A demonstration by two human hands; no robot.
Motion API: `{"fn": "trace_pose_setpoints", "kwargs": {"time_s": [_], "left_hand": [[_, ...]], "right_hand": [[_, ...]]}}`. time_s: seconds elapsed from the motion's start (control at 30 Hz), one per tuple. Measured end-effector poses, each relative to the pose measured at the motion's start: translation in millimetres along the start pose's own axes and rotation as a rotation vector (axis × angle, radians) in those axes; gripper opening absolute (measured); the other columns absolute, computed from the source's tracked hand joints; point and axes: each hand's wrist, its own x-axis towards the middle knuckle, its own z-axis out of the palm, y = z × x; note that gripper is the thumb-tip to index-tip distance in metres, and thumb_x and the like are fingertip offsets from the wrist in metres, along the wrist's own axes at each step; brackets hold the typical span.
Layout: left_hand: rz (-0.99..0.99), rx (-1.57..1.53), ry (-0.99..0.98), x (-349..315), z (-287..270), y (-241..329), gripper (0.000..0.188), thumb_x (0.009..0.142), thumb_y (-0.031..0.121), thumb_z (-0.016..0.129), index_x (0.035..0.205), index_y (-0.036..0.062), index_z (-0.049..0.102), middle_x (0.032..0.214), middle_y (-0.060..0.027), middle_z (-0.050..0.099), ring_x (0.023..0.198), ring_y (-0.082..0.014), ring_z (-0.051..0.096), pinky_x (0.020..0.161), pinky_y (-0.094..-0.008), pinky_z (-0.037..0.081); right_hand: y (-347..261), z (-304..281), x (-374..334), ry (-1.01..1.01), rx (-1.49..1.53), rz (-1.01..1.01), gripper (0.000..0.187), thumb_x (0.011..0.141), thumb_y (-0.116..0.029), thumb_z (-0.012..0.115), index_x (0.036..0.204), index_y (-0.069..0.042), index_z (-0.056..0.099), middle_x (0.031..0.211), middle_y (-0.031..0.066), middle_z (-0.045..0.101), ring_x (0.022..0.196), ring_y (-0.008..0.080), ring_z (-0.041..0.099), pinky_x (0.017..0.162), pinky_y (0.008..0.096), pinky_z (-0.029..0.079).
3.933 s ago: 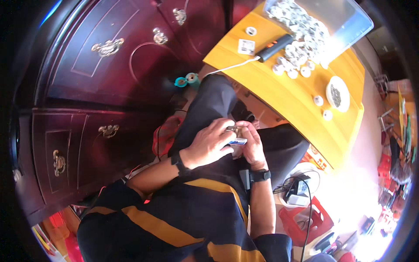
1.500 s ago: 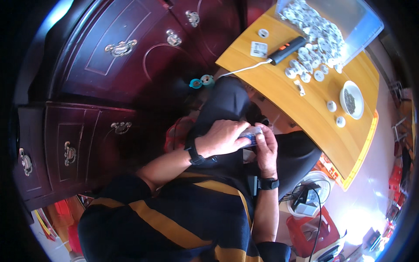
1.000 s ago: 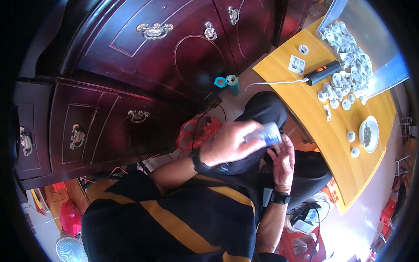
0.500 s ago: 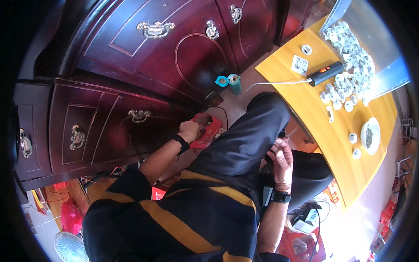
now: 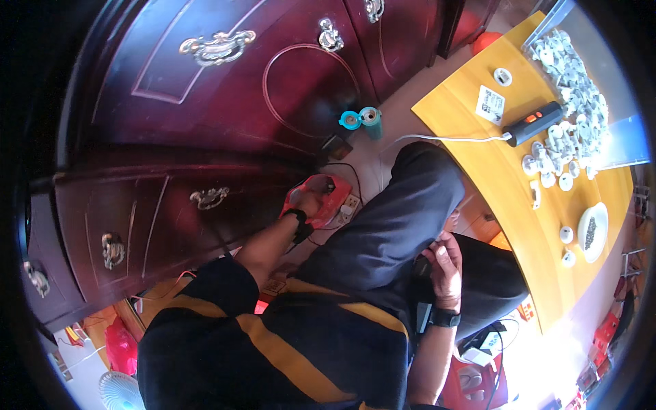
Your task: Assembling small plastic components using a handheld electric screwdriver.
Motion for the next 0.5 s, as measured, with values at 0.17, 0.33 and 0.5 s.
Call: {"fn": "trace_pose_setpoints", "kwargs": {"time_s": [0.17,0.33,0.5], "left_hand": [[-0.188,0.009,-0.261,30,14,-1,0.060,0.088,0.015,0.058,0.146,0.0206,0.046,0.128,-0.0113,0.064,0.124,-0.0246,0.058,0.104,-0.0384,0.046],[0.537,0.372,0.171,52,54,-15,0.047,0.088,0.013,0.057,0.135,0.0135,0.058,0.110,-0.0092,0.073,0.107,-0.0268,0.068,0.091,-0.0438,0.053],[0.143,0.499,-0.547,71,52,-3,0.030,0.088,0.028,0.057,0.109,0.0113,0.070,0.109,-0.0184,0.070,0.107,-0.0365,0.066,0.094,-0.0451,0.050]], "right_hand": [[-16,18,-4,0.084,-0.018,0.075,0.044,0.091,-0.033,0.070,0.123,-0.007,0.055,0.117,0.0033,0.062,0.109,0.0163,0.059,0.093,0.0308,0.047],[-13,9,-3,0.191,-0.093,0.176,0.049,0.090,-0.037,0.070,0.124,-0.005,0.056,0.112,0.0027,0.064,0.103,0.0150,0.061,0.092,0.0290,0.046],[-13,10,2,0.259,-0.108,0.282,0.056,0.088,-0.042,0.072,0.125,-0.003,0.056,0.111,0.0030,0.064,0.101,0.0140,0.060,0.091,0.0284,0.044]]}}
